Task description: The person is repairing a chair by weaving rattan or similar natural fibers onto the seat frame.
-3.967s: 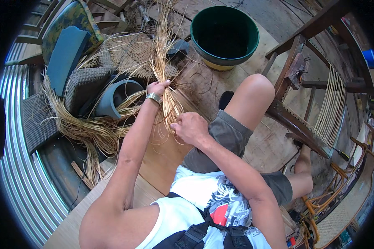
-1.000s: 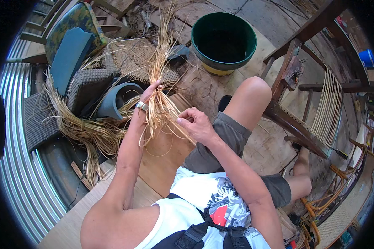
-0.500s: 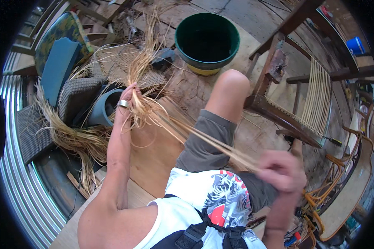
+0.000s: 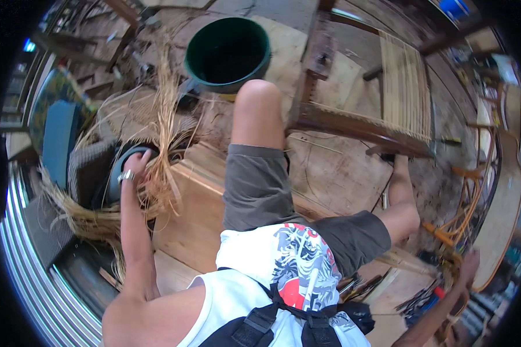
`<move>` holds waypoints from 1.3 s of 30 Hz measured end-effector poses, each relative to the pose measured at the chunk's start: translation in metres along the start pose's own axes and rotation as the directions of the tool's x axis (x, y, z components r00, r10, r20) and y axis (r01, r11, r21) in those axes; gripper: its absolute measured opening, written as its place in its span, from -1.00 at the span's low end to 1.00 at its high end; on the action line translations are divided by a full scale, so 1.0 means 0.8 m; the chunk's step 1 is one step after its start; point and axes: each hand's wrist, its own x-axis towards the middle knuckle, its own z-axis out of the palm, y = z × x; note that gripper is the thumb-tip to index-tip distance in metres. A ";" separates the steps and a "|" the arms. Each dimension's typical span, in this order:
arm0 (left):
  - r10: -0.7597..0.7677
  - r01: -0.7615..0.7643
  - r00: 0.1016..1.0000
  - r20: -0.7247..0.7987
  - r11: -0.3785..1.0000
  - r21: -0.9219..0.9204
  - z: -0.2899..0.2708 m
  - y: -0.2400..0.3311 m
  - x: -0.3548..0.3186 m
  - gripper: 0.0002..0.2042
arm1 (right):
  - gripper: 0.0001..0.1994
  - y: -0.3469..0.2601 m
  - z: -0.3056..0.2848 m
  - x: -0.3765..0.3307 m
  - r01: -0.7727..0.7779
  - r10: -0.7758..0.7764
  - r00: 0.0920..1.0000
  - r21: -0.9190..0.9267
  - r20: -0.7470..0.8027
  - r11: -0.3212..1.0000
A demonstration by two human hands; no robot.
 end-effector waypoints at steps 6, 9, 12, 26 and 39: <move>0.539 -0.577 0.763 -0.358 0.316 -0.753 -0.077 0.248 -0.236 -0.67 | -0.77 -0.470 -0.008 -0.107 0.269 -0.532 0.847 0.866 -0.005 0.420; 0.924 -0.820 0.267 -0.274 0.068 -0.569 -0.044 0.391 -0.321 -0.60 | -0.84 -0.586 -0.050 -0.154 0.325 -0.811 0.557 0.946 -0.178 0.016; 0.992 -0.798 0.027 -0.124 -0.054 -0.600 -0.022 0.462 -0.341 -0.62 | -0.85 -0.579 -0.071 -0.140 0.207 -0.860 0.481 0.975 -0.169 -0.076; 0.761 -0.738 0.648 -0.041 0.614 -0.280 -0.220 0.330 0.037 -0.69 | -0.85 -0.307 0.093 -0.009 -0.334 -0.462 0.805 0.928 0.371 0.164; 0.629 -0.630 0.777 0.037 0.775 0.050 -0.234 0.330 0.058 -0.65 | -0.80 -0.285 0.118 0.001 -0.327 -0.412 0.759 0.843 0.504 0.427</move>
